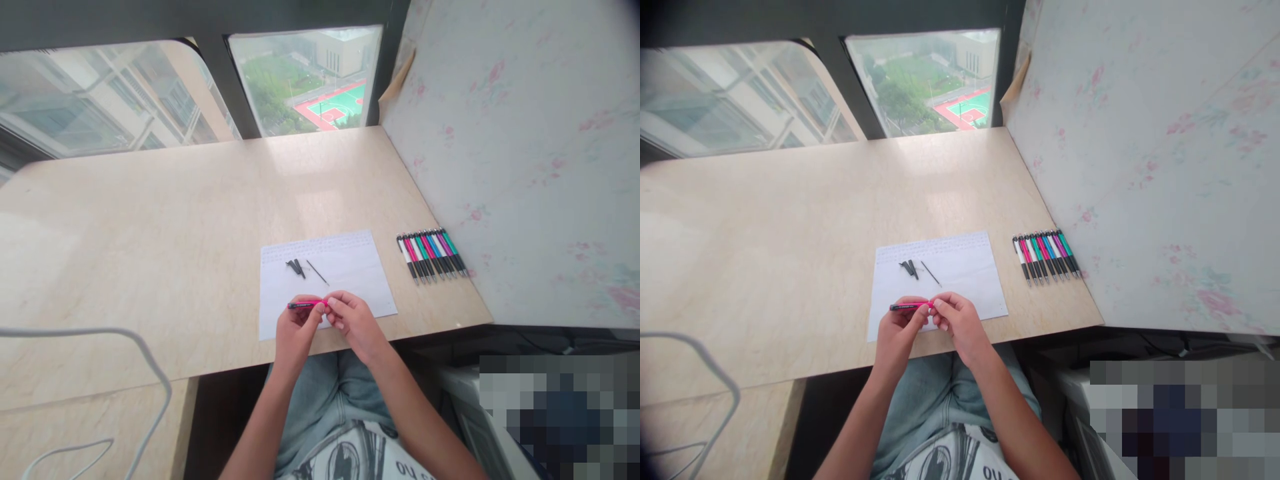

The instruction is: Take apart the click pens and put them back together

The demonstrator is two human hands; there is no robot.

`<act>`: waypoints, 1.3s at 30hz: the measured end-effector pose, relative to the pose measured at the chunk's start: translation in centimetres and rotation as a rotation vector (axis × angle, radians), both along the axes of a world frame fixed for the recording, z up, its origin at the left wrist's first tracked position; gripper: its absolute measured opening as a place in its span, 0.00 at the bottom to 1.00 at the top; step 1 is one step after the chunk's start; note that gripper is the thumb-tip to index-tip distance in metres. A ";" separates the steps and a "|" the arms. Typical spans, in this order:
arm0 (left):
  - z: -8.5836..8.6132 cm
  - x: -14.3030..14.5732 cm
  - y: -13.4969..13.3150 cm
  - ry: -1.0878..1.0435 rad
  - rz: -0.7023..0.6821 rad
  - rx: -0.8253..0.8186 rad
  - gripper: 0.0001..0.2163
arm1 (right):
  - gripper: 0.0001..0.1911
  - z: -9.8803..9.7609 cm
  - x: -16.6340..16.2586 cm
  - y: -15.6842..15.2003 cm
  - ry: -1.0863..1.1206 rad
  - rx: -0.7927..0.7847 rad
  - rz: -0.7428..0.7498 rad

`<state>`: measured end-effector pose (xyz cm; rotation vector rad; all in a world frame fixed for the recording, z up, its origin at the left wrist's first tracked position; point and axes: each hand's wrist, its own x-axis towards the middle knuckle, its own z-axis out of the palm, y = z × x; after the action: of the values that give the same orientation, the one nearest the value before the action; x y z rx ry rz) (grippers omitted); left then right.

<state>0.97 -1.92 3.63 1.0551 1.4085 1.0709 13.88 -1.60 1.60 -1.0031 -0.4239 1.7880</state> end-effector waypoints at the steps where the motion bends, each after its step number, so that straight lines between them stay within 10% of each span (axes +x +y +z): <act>1: 0.0 0.0 0.0 0.002 0.000 0.000 0.10 | 0.10 0.0 0.1 0.0 -0.005 0.002 -0.001; 15: -2.8 -1.0 0.3 -0.553 0.093 -0.076 0.08 | 0.11 -0.1 1.9 0.4 -0.515 0.127 0.007; 24: -3.2 -1.6 0.4 -0.742 0.090 -0.064 0.06 | 0.08 -0.6 1.4 5.6 -1.292 0.588 0.047; 39: -3.0 -1.5 0.2 -0.619 0.059 -0.103 0.10 | 0.07 0.0 0.9 5.4 -0.966 0.397 0.020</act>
<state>-0.52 -1.74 0.61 0.5362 0.9794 1.2193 14.78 3.82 1.64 -1.5113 -1.3180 1.0529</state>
